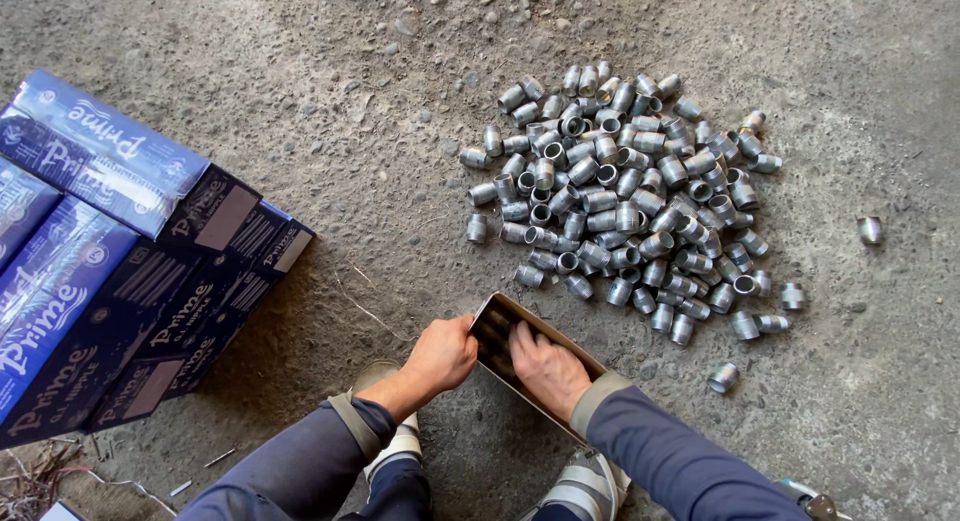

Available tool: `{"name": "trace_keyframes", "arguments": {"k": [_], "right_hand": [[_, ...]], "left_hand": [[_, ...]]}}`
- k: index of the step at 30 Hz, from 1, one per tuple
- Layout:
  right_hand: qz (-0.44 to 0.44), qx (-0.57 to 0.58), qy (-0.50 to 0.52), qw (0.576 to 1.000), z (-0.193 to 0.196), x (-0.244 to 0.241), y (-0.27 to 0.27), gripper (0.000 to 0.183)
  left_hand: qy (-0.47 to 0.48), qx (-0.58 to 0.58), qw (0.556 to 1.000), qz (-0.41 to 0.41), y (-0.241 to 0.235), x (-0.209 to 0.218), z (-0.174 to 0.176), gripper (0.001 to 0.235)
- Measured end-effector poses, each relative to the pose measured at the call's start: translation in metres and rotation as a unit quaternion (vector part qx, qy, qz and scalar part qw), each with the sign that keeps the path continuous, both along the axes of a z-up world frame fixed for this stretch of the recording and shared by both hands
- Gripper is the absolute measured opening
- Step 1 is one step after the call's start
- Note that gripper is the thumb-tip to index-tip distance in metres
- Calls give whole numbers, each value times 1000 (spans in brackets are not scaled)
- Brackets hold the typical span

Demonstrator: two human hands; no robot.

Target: The person tapes the bottom of a cardboard box, then places a number of metal pipe fittings from a pile on the floor into the box, before using a tape dispenser to seal the box shut.

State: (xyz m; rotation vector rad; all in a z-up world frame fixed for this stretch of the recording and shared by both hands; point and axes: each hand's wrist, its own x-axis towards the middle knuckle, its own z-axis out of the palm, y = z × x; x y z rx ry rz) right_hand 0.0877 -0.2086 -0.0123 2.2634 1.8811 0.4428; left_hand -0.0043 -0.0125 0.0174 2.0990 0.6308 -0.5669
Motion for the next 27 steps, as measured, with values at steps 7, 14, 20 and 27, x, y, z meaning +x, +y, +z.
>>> {"name": "trace_keyframes", "arguments": {"k": [7, 14, 20, 27], "right_hand": [[-41, -14, 56, 998, -28, 8, -7, 12], [-101, -41, 118, 987, -21, -7, -13, 14], [-152, -311, 458, 819, -20, -4, -20, 24], [-154, -306, 505, 792, -14, 3, -22, 20]], "left_hand": [[1, -2, 1000, 14, 1, 1, -6, 32], [6, -2, 1000, 16, 2, 1, -7, 32], [-27, 43, 998, -24, -2, -7, -16, 38], [-6, 26, 1000, -6, 0, -3, -5, 34]]}}
